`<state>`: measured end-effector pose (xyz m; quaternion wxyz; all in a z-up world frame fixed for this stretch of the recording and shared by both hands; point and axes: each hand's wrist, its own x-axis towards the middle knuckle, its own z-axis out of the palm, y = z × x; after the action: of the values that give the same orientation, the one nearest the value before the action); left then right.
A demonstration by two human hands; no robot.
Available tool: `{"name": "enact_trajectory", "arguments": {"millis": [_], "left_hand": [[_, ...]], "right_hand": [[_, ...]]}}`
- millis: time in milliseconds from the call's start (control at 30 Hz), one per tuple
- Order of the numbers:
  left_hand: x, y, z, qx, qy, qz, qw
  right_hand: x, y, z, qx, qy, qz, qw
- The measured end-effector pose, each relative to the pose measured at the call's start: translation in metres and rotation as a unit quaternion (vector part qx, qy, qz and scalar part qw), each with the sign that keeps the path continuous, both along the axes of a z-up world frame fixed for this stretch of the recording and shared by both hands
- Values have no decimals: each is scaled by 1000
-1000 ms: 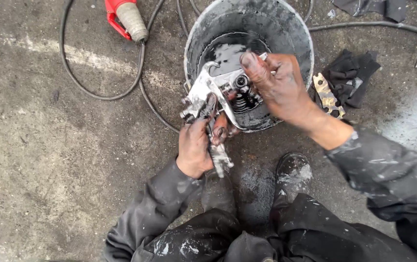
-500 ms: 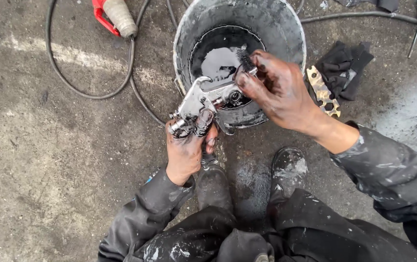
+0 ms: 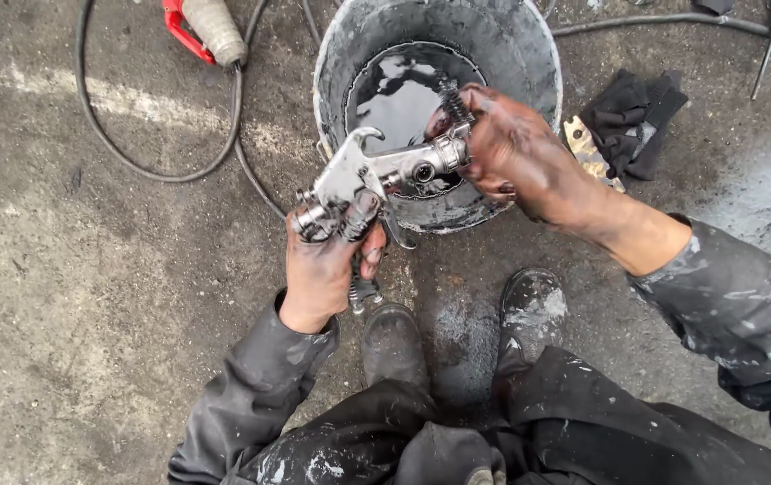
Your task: The person cleans a paint sprayer by rinsing it with a hose and scrubbing it with a brush in a bucket of dark liquid. They disassemble the sprayer, clean the individual parts, and reassemble the device.
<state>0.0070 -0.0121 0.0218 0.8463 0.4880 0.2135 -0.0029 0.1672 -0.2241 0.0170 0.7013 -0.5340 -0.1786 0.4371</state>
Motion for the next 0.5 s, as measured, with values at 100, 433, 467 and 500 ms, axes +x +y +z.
{"name": "enact_trajectory", "arguments": {"millis": [100,433,467,500], "left_hand": [[4,-1,17,-43,2,4,999],[2,10,12,-177,91,27,980],[-2,12,5,-188,117,37,974],[0,12,10,-187,117,36,975]], "right_hand": [[4,8,4,70,-91,44,992],[10,10,11,-20,-295,19,955],[11,12,15,-31,-322,28,946],[10,11,12,-31,-322,27,946]]}}
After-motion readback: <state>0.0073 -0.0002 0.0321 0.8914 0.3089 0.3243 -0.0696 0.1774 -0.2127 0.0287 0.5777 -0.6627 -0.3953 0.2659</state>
